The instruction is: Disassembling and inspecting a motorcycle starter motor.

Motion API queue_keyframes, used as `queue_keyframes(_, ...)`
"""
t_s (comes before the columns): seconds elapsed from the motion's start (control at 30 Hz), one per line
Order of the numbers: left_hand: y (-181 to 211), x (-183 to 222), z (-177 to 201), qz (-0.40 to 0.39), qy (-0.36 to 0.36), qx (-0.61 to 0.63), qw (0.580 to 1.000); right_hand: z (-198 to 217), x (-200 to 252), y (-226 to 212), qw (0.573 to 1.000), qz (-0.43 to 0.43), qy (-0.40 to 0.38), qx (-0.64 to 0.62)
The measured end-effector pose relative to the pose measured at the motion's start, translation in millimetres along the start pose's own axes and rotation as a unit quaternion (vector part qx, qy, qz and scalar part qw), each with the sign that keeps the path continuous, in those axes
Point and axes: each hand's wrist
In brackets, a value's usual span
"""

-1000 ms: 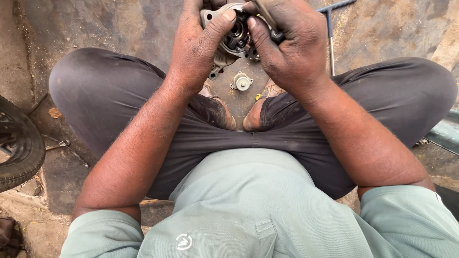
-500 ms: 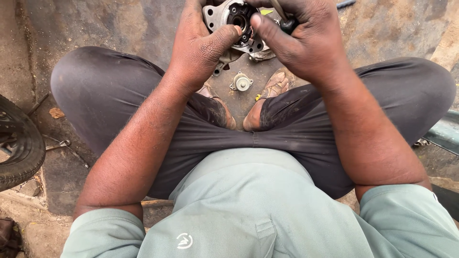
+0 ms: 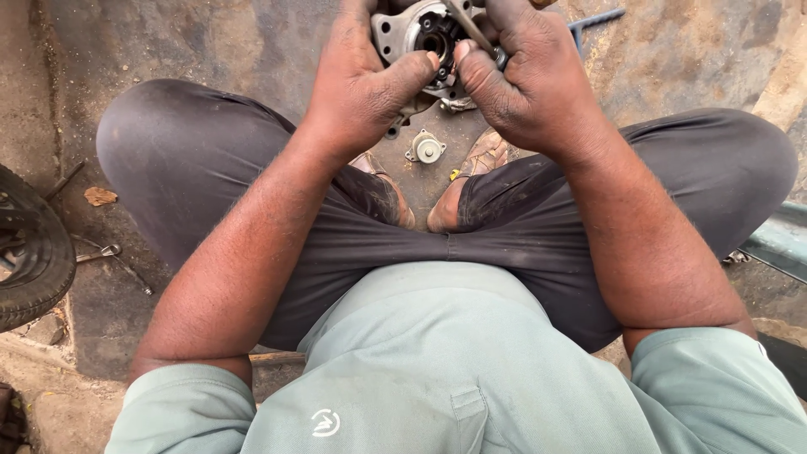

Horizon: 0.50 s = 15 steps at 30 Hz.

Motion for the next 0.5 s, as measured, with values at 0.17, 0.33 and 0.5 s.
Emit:
queue_keyframes(0.17,-24.0,1.9,5.1,0.051,0.010,-0.013,0.999,3.4,7.2,34.8,0.999,0.042,0.006,0.024)
queue_keyframes(0.33,0.7,-4.6,17.5,0.105,0.028,-0.015,0.994,13.4,10.7,80.3,0.997,0.079,-0.001,0.022)
queue_keyframes(0.5,7.9,-4.4,28.2,0.092,0.068,0.089,0.989,21.9,18.9,168.7,0.952,-0.175,0.100,-0.232)
Point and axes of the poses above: each hand's wrist, its own x-axis away from the middle knuckle, its own z-axis out of the back of the hand, y = z × x, and after that the axes turned 14 degrees about -x, right-handed
